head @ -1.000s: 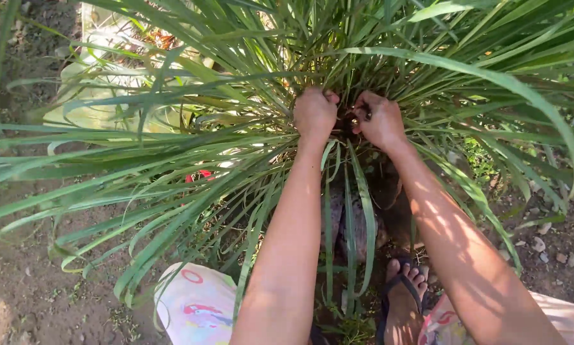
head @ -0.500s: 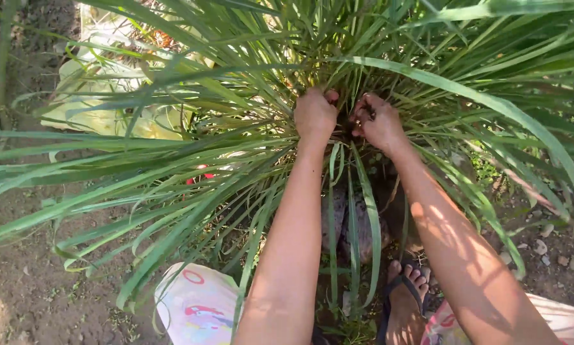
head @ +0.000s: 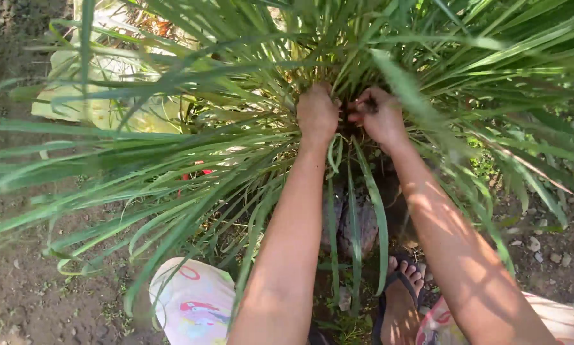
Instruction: Harvesting lemongrass stalks from a plant using pruning shears.
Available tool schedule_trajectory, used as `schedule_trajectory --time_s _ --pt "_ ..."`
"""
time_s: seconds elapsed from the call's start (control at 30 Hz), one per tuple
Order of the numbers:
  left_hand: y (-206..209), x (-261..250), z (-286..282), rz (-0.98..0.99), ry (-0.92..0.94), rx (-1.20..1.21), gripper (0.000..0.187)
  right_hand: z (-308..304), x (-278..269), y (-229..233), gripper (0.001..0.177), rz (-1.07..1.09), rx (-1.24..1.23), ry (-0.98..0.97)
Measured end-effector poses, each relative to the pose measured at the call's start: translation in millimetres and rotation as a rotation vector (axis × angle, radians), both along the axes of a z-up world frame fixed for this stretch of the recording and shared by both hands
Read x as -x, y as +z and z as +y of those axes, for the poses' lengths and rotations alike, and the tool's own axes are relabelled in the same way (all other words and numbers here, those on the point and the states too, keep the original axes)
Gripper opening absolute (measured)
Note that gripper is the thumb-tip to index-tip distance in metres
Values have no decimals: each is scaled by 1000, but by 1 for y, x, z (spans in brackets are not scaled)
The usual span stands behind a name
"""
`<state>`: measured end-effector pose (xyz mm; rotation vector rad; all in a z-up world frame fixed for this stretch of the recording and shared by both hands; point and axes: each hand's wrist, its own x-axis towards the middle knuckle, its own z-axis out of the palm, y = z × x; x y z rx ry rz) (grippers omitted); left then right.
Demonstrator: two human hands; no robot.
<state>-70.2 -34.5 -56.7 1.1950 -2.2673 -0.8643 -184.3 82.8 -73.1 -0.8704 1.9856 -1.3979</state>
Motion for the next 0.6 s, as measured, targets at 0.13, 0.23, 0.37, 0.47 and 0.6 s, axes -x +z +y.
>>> schedule_trajectory --time_s 0.13,0.23,0.37,0.47,0.6 --pt "28 -12 3 38 -37 -120 21 -1 -8 20 16 -29 9 -47" --pt "30 -9 3 -159 -394 20 55 -3 -1 5 11 -34 -69 -33" --pt "-2 2 6 -209 -154 -89 44 -3 -6 19 14 -323 -18 -84" --pt "-23 5 4 -178 -60 21 47 1 -17 31 8 -39 -130 -33" --pt "-18 9 -6 -197 -49 -131 43 8 0 15 11 392 -179 70"
